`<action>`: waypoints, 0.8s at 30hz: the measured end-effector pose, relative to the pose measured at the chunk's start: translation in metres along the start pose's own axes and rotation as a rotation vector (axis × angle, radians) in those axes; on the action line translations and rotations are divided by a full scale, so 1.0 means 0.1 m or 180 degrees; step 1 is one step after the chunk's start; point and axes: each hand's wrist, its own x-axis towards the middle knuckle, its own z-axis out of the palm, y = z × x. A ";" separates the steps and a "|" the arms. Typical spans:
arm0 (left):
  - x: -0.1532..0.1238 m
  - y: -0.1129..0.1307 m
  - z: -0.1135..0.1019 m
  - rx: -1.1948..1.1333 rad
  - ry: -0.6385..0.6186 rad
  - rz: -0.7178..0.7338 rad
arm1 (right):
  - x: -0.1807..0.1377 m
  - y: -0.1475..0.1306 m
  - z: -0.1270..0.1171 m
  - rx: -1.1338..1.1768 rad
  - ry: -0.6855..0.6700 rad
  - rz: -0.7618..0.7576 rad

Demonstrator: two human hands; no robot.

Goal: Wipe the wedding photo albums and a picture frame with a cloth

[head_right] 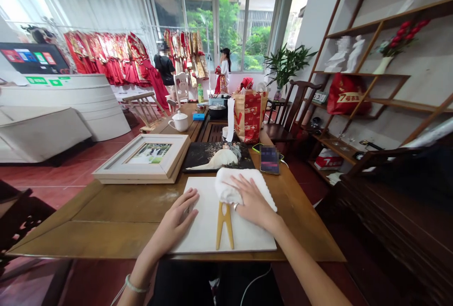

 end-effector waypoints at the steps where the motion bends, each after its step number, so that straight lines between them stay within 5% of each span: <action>1: 0.00 0.00 0.00 -0.0016 0.0011 -0.0002 | 0.05 0.05 -0.01 -0.0049 0.0029 0.0050; 6: 0.01 -0.01 0.02 -0.0051 0.0034 -0.0049 | -0.18 0.10 0.04 -0.0207 0.0079 -0.0055; 12: 0.01 0.00 0.03 -0.0056 0.0051 -0.0034 | -1.00 -0.30 0.06 0.0316 -0.0352 -0.0384; 15: 0.01 0.02 0.02 -0.0058 0.0067 0.0002 | -1.17 -0.42 -0.05 0.0728 -0.0606 -0.0358; 19: 0.00 0.03 0.00 -0.0038 0.0078 0.0063 | -0.97 -0.28 -0.11 0.1106 -0.0710 -0.0103; 24: 0.00 0.03 -0.02 -0.0020 0.0054 0.0051 | -0.33 0.01 -0.03 0.0821 -0.0237 -0.0197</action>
